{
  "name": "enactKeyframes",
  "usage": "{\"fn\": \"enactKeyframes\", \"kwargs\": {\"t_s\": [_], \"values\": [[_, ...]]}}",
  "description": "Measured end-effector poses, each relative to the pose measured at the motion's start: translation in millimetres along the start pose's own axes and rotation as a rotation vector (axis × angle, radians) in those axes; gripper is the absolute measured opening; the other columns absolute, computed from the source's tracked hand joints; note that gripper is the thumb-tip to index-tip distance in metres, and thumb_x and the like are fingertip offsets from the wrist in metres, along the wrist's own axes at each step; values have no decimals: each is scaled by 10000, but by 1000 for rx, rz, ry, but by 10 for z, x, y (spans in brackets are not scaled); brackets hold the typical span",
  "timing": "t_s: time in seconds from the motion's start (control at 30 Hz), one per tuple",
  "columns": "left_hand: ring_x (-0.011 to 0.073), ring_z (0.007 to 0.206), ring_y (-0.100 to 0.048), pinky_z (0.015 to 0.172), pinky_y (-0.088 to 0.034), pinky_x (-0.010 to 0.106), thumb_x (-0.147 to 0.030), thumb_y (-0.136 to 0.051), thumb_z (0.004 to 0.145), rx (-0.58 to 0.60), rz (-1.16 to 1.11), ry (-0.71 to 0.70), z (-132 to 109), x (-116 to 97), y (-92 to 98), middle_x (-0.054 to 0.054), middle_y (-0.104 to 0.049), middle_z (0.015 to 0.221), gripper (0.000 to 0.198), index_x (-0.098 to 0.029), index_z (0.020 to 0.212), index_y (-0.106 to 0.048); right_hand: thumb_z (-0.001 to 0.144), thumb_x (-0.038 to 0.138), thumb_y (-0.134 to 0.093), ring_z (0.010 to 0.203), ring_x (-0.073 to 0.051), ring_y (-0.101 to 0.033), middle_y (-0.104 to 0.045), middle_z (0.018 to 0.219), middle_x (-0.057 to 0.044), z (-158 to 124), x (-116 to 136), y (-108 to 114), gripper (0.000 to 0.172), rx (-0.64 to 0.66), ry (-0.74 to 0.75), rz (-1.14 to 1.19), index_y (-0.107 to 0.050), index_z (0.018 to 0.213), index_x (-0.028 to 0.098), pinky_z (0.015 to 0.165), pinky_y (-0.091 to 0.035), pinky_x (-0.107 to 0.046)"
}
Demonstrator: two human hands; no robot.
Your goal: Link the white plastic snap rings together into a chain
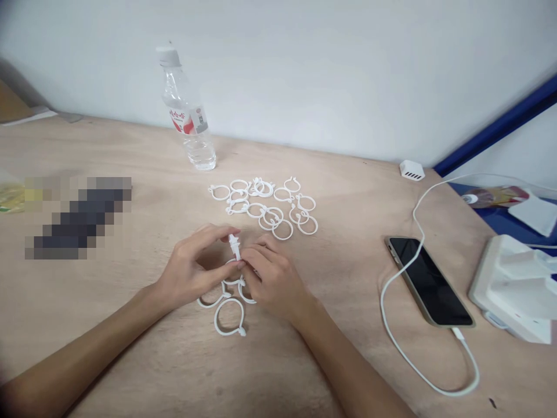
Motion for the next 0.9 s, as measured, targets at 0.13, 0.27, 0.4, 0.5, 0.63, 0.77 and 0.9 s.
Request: {"fn": "enactKeyframes", "kwargs": {"t_s": [0.13,0.27,0.4,0.5,0.63,0.77,0.9], "values": [[209,931,-581,840,-493,368,-146,-653,802,-167,194,-167,-10,-79,137,80,-629,1027,457,-209,1247,-571,851,136,-566,822,-194,-578,-656,836,-38,1,-78,51,196,-79,-131,42,-601,1023,224,634,-505,-312],[196,878,-582,818,-489,364,-162,-666,795,-189,251,-193,-8,-85,174,62,-644,997,501,-229,1279,-552,854,180,-588,733,-159,-579,-622,820,-32,-4,-159,79,142,-139,-262,65,-614,988,217,504,-463,-254],[215,877,-636,861,-482,381,-306,-728,754,-191,5,202,18,147,176,43,-697,907,549,-195,1262,-554,848,196,-596,664,-134,-557,-614,817,-30,-14,-189,89,133,-163,-297,50,-626,977,201,502,-459,-250],[213,883,-644,882,-472,362,-412,-711,761,-179,-449,500,24,330,138,54,-720,886,390,-163,1058,-666,839,197,-603,621,-118,-541,-615,795,-20,-26,-208,90,143,-170,-327,50,-632,979,193,512,-460,-249],[122,673,-580,700,-495,266,-484,-659,787,-81,-1178,756,64,347,48,82,-719,910,366,-124,794,-725,829,198,-607,600,-112,-534,-618,786,-17,-28,-227,89,147,-170,-356,45,-642,972,192,517,-458,-249],[89,579,-521,585,-462,231,-475,-685,762,43,-1358,874,57,286,-6,100,-714,852,378,-101,736,-732,831,212,-612,621,-122,-541,-626,789,-19,-24,-236,89,145,-163,-368,37,-650,970,200,541,-460,-256],[158,708,-589,674,-487,292,-458,-699,747,54,-913,693,36,319,-3,77,-719,888,340,-157,899,-735,888,294,-555,655,-134,-558,-638,799,-31,-22,-238,117,170,-167,-400,107,-669,957,189,571,-456,-268]]}}
Point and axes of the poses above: each hand's wrist, its own z-axis towards the middle knuckle, its own y-axis out of the back of the hand, x = y × z, the point moved 6 cm from there along z, towards the middle knuckle
